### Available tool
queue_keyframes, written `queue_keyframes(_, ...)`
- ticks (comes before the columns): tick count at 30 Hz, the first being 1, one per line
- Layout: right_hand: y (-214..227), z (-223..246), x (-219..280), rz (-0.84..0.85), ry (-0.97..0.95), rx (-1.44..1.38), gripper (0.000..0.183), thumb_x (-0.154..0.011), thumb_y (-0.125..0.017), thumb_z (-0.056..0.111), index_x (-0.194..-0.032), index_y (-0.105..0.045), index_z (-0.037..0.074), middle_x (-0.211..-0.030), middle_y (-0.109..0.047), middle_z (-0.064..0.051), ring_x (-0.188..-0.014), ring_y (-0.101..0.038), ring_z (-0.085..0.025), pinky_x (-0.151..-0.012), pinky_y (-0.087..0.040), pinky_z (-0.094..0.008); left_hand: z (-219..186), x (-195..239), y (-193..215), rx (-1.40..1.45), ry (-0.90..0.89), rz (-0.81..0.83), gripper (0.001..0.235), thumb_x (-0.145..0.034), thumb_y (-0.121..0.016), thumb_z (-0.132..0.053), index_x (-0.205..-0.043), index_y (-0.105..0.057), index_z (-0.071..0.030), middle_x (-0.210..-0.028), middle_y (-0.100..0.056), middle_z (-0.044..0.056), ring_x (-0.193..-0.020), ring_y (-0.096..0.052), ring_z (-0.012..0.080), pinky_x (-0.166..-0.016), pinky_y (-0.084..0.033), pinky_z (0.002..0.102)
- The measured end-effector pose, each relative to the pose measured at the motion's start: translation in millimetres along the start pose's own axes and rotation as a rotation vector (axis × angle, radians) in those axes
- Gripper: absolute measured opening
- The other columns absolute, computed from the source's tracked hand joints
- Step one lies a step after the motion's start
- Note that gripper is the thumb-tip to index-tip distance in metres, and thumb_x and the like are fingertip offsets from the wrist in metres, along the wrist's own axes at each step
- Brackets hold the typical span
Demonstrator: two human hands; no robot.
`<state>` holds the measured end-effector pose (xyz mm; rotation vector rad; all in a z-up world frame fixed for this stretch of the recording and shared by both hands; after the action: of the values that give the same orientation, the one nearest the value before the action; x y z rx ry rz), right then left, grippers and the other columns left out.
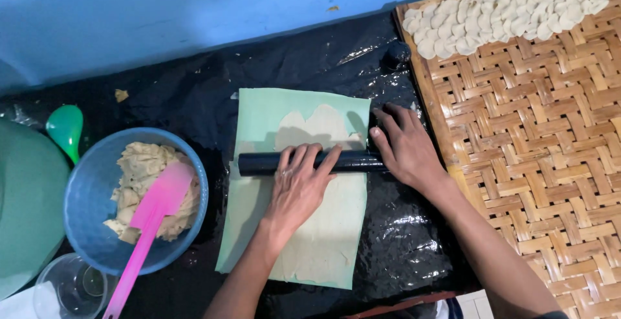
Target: The person scoops dough from a blue bowl using a pink spatula and places it onto a green sheet. They then use a black rolling pin to flatten the dough into a thin, rectangular sheet. The person repeatedly adds more dough and rolls it out, occasionally scraping excess dough back into the bowl.
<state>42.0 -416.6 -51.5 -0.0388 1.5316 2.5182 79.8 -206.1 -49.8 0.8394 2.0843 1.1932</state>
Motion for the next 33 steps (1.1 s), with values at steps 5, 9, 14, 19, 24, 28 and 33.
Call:
queue_keyframes(5, -10.8, 5.0, 25.2, -0.058, 0.007, 0.132, 0.056, -0.106, -0.047, 0.034, -0.149, -0.048, -0.001, -0.152, -0.046, -0.029, -0.140, -0.043, -0.045, -0.116, -0.035, -0.053, -2.7, 16.8, -12.0, -0.048, -0.059, -0.037, 0.062, -0.092, -0.066, -0.015, -0.151, -0.050, -0.017, -0.149, -0.050, 0.019, -0.140, -0.045, 0.0334, -0.118, -0.030, 0.056)
queue_keyframes(9, -19.4, 13.9, 58.5, -0.093, 0.033, 0.262, 0.070, -0.101, -0.048, 0.039, -0.154, -0.037, -0.006, -0.157, -0.038, -0.030, -0.147, -0.036, -0.045, -0.120, -0.028, -0.054, -15.4, 44.8, -13.2, -0.202, -0.067, 0.034, 0.079, -0.080, -0.060, 0.004, -0.154, -0.047, -0.021, -0.159, -0.044, 0.017, -0.147, -0.041, 0.0303, -0.119, -0.029, 0.058)
queue_keyframes(14, -24.7, 34.9, 110.1, -0.048, 0.098, 0.248, 0.074, -0.098, -0.052, 0.040, -0.152, -0.035, -0.008, -0.157, -0.037, -0.030, -0.147, -0.035, -0.043, -0.121, -0.025, -0.054, -24.6, 66.4, -11.7, -0.128, -0.035, 0.062, 0.070, -0.082, -0.062, -0.003, -0.150, -0.050, -0.013, -0.143, -0.053, 0.018, -0.133, -0.051, 0.0327, -0.114, -0.035, 0.056)
queue_keyframes(19, -14.3, 38.6, 124.0, -0.004, 0.121, 0.189, 0.063, -0.095, -0.058, 0.030, -0.147, -0.045, -0.002, -0.149, -0.049, -0.022, -0.141, -0.045, -0.036, -0.120, -0.030, -0.051, -23.2, 57.2, -9.5, -0.044, -0.022, 0.048, 0.055, -0.092, -0.068, -0.023, -0.141, -0.054, -0.003, -0.127, -0.059, 0.020, -0.121, -0.056, 0.0346, -0.108, -0.037, 0.055)
queue_keyframes(24, 9.0, 34.8, 98.2, -0.113, 0.138, 0.082, 0.049, -0.095, -0.064, 0.020, -0.138, -0.056, -0.003, -0.130, -0.063, -0.018, -0.123, -0.059, -0.034, -0.115, -0.040, -0.047, -28.6, 38.6, -3.9, -0.037, -0.062, 0.036, 0.053, -0.094, -0.067, -0.025, -0.141, -0.055, -0.002, -0.122, -0.062, 0.018, -0.115, -0.058, 0.0323, -0.106, -0.039, 0.052)
queue_keyframes(28, 6.0, 32.6, 79.1, -0.120, 0.155, 0.112, 0.048, -0.095, -0.064, 0.020, -0.138, -0.057, -0.002, -0.130, -0.063, -0.018, -0.124, -0.058, -0.034, -0.114, -0.041, -0.047, -25.6, 29.6, -11.6, -0.049, -0.052, -0.003, 0.050, -0.096, -0.066, -0.024, -0.140, -0.055, -0.003, -0.123, -0.062, 0.017, -0.118, -0.058, 0.0325, -0.110, -0.038, 0.052)
queue_keyframes(33, -11.8, 19.4, 63.9, -0.046, 0.173, 0.274, 0.061, -0.100, -0.053, 0.028, -0.151, -0.043, -0.005, -0.150, -0.051, -0.021, -0.143, -0.046, -0.034, -0.120, -0.032, -0.050, -16.2, 19.9, -30.6, -0.067, 0.058, -0.049, 0.061, -0.099, -0.058, -0.029, -0.150, -0.044, 0.001, -0.152, -0.047, 0.021, -0.146, -0.038, 0.0344, -0.121, -0.017, 0.062)
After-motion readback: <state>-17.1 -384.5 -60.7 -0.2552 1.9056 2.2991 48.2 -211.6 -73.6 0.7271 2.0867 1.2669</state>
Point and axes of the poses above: each hand's wrist, its own x-axis away from the middle knuckle, its own y-axis out of the back of the hand, z = x × y, the point moved 5 cm from there along -x, towards the middle knuckle
